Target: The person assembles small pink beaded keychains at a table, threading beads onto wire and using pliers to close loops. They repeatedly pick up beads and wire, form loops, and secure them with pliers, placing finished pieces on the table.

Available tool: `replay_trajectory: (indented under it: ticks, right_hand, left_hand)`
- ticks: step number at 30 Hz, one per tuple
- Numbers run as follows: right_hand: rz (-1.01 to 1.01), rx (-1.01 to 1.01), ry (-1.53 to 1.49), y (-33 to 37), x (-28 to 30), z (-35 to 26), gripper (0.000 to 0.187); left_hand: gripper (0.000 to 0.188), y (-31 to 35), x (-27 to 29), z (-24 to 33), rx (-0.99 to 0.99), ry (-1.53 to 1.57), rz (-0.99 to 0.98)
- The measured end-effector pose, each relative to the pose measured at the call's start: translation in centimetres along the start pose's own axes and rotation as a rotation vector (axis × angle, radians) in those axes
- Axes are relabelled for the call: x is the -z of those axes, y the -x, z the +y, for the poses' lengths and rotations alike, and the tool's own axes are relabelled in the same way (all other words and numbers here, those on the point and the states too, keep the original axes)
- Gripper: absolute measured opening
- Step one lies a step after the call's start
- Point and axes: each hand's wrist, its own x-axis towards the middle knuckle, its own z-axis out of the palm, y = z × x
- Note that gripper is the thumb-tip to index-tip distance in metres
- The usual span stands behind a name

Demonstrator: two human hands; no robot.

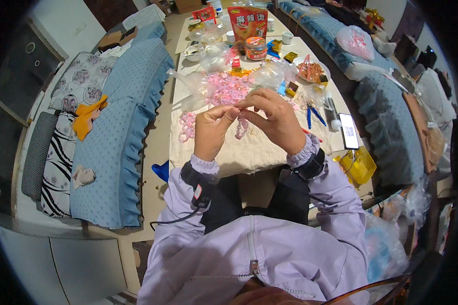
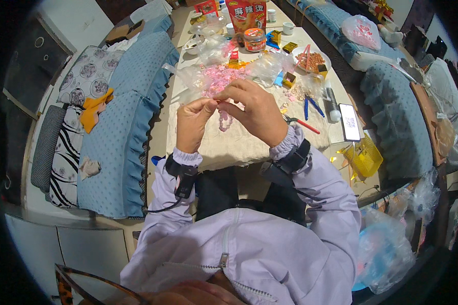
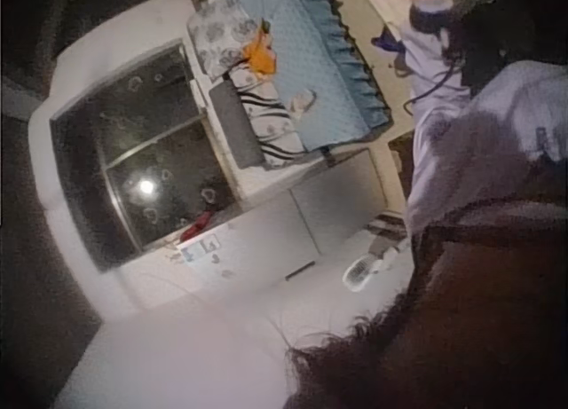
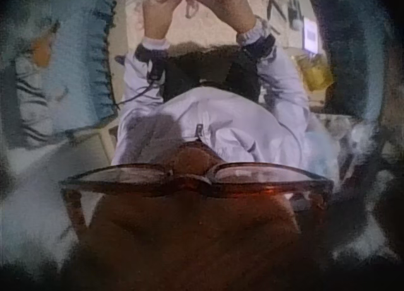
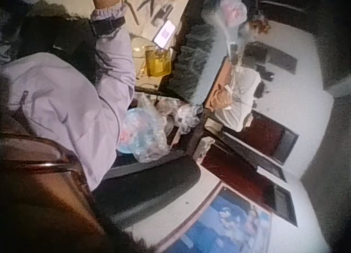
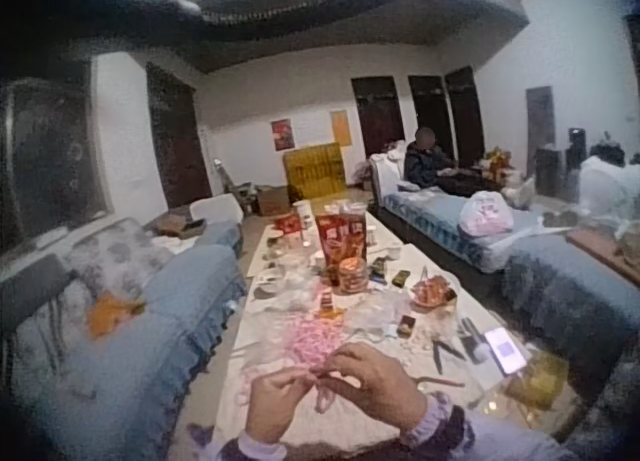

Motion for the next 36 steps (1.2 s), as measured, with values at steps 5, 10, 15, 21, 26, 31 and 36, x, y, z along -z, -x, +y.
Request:
replay_trajectory:
  ticks: [5,10,15,21,26,31,36]
  right_hand:
    - [0.053,0.107,0.087,-0.8,0.1,-0.4,0.015]
    - [0.037,-0.022,0.014,-2.0,0.8,-1.1,0.015]
    - [0.041,-0.294,-0.299,-2.9,0.9,-1.1,0.018]
    - [0.045,-0.311,-0.381,-3.5,1.2,-0.9,0.022]
    - [0.007,-0.329,-0.401,-4.3,2.0,-1.2,0.023]
    - [-0.019,-0.317,-0.440,-4.6,2.5,-1.8,0.023]
    - [-0.022,-0.314,-0.345,-5.1,2.5,-1.9,0.021]
  left_hand:
    - [0.035,0.2,0.1,0.4,0.042,0.059,-0.006]
    - [0.040,0.0,-0.3,0.0,-0.008,0.194,0.007]
    - [0.045,0.1,-0.2,-1.1,-0.059,0.008,-0.126]
    - [0.031,0.0,0.0,-1.8,0.090,0.293,-0.142]
    - [0.017,0.2,0.4,-1.5,0.080,0.322,-0.129]
    - [0.021,0.3,0.9,-1.5,0.041,0.397,-0.190]
    - [0.026,0.3,1.2,-1.8,0.093,0.390,-0.175]
